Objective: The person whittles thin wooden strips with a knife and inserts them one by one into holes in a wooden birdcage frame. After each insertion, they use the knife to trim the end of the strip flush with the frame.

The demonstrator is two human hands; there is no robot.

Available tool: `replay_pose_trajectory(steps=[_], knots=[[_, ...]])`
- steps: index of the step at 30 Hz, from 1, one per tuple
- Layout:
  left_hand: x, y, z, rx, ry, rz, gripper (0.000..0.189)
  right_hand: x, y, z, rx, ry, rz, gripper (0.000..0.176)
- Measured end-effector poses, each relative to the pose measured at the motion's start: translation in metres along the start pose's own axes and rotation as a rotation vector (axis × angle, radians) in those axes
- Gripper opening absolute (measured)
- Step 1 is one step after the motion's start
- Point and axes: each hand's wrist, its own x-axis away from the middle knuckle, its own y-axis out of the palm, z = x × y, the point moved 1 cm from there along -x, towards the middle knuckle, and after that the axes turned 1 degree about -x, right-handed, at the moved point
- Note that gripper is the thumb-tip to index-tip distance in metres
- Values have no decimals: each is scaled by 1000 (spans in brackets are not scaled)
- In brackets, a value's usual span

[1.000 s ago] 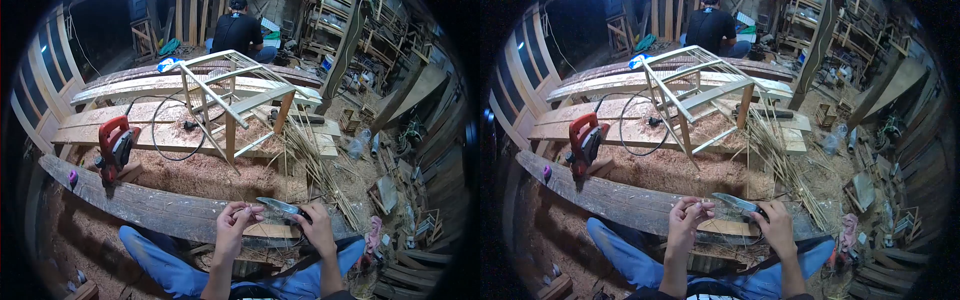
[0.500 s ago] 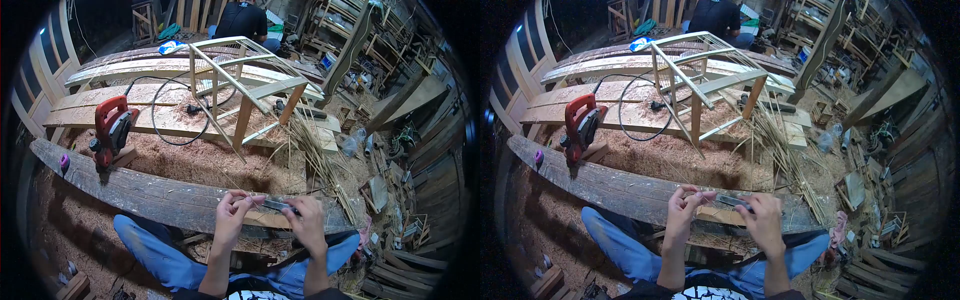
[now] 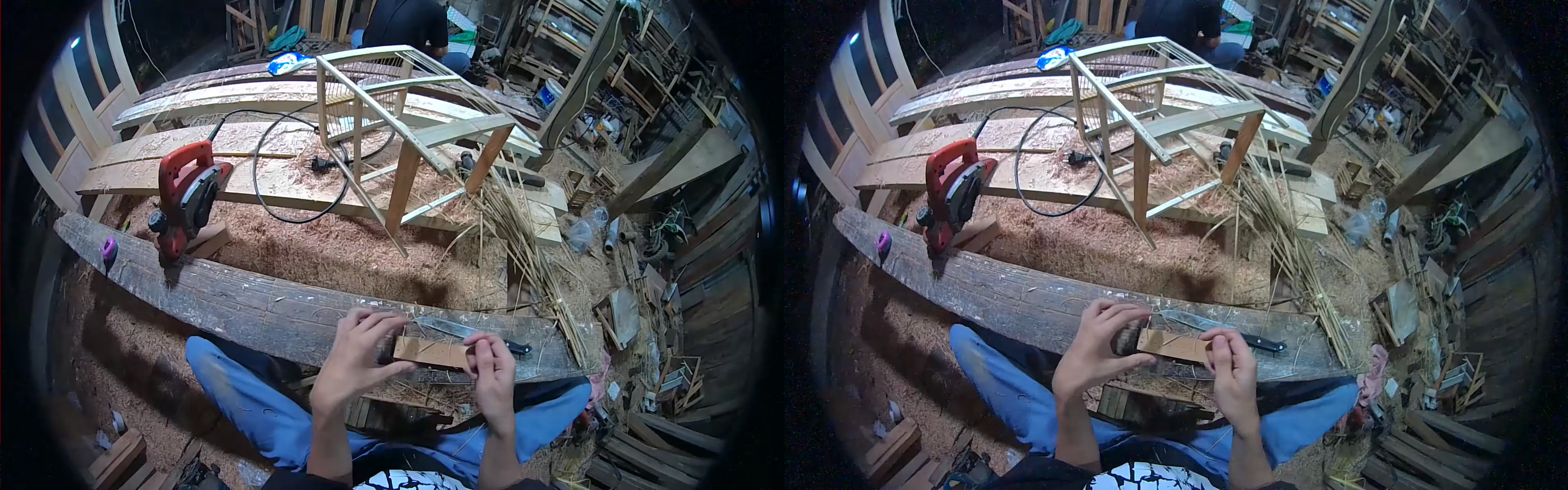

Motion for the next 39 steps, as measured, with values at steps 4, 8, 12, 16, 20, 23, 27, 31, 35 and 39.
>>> replay_pose_trajectory(steps=[4, 8, 12, 16, 20, 23, 27, 31, 35, 39], knots=[[0, 5, -3, -57, -36, -72, 68, -6, 5, -2, -93, -105, 86, 18], [-3, 14, -8, -44, -18, -97, 66, -18, 13, 6, -135, -260, 96, 15], [-6, 10, -8, 43, 8, -63, 58, -21, 18, 22, -27, -282, 100, 18], [-9, 11, -11, 154, 57, -18, 54, -21, 20, 26, -75, -290, 136, 20], [-9, 7, -9, 148, 55, -42, 54, -23, 22, 24, -61, -317, 151, 21], [-9, 6, -8, 161, 36, -65, 54, -24, 23, 21, -35, -307, 130, 21], [-7, 9, -12, 281, 5, -60, 53, -22, 25, 19, -98, -290, 110, 21], [-8, 9, -12, 385, 9, -59, 53, -21, 23, 16, -69, -326, 123, 21], [-8, 7, -8, 393, 15, -55, 53, -20, 21, 21, -98, -350, 143, 20], [-8, 7, -8, 407, 51, -23, 54, -19, 20, 18, -135, -368, 170, 19]])
